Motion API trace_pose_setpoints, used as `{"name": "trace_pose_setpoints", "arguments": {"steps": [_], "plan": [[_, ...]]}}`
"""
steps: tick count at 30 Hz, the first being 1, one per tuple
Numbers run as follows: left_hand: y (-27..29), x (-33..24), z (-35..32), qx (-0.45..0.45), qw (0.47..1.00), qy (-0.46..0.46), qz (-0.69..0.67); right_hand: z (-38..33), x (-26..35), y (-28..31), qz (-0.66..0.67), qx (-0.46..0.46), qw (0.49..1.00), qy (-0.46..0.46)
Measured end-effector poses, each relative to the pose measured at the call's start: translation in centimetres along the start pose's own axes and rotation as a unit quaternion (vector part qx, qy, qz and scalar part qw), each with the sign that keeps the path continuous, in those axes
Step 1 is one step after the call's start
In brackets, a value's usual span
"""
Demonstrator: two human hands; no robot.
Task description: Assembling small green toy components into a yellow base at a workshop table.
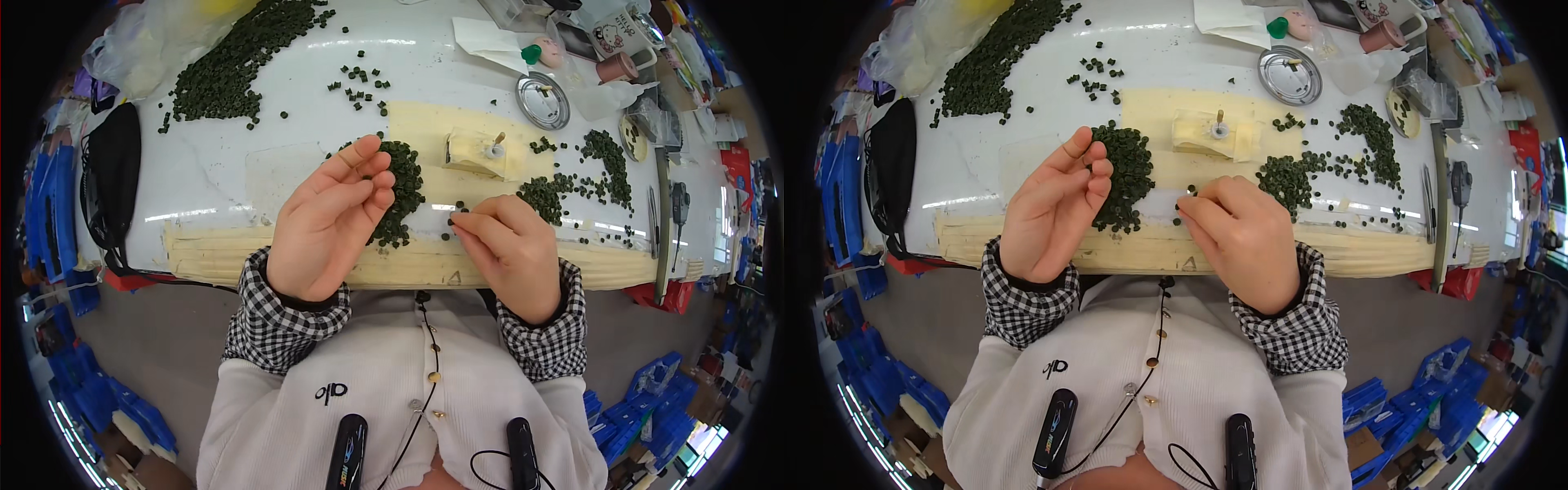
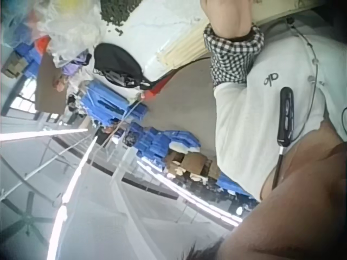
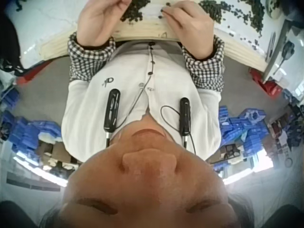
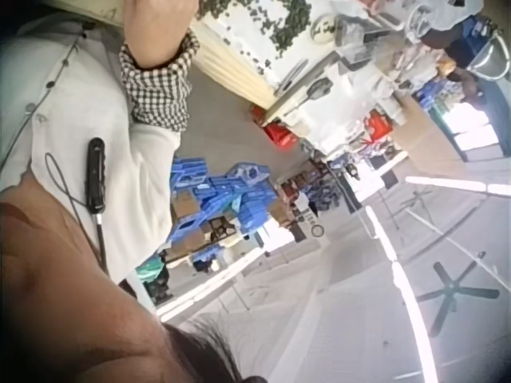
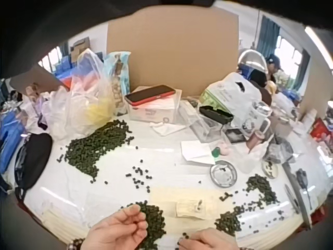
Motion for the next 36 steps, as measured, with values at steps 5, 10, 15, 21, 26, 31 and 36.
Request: {"name": "trace_pose_setpoints", "arguments": {"steps": [5, 10, 15, 21, 26, 31, 36], "plan": [[1.1, 0.4, -0.2, 0.103, 0.993, 0.011, -0.056, -0.4, -0.2, 0.2, 0.007, -0.022, 1.000, 0.000], [2.0, 0.3, 0.0, 0.132, 0.990, 0.003, -0.044, -1.2, -3.0, 3.4, -0.043, -0.151, 0.981, -0.115], [1.7, 0.5, -0.3, 0.151, 0.989, 0.006, -0.009, -1.1, -3.4, 3.0, -0.120, -0.095, 0.984, -0.086], [1.5, 0.6, -0.8, 0.118, 0.991, -0.034, 0.062, -0.6, -3.9, 2.2, -0.150, -0.069, 0.984, -0.066], [0.7, 0.9, -0.9, 0.101, 0.988, -0.069, 0.091, -0.4, -3.7, 2.4, -0.152, -0.059, 0.985, -0.050], [1.1, 1.2, -0.6, 0.162, 0.982, -0.032, 0.088, -1.5, -2.4, 3.2, 0.061, -0.134, 0.981, -0.129], [0.2, 1.9, -0.6, 0.176, 0.980, 0.021, 0.094, -0.9, 0.2, 2.4, 0.218, -0.114, 0.956, -0.163]]}}
Point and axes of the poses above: each hand's wrist, its own z-axis towards the middle knuckle, its own y-axis out of the back of the hand, x = y × z, the point moved 2 cm from there along z, towards the middle knuckle, and after that the axes turned 2 degrees about -x, right-handed, at the moved point
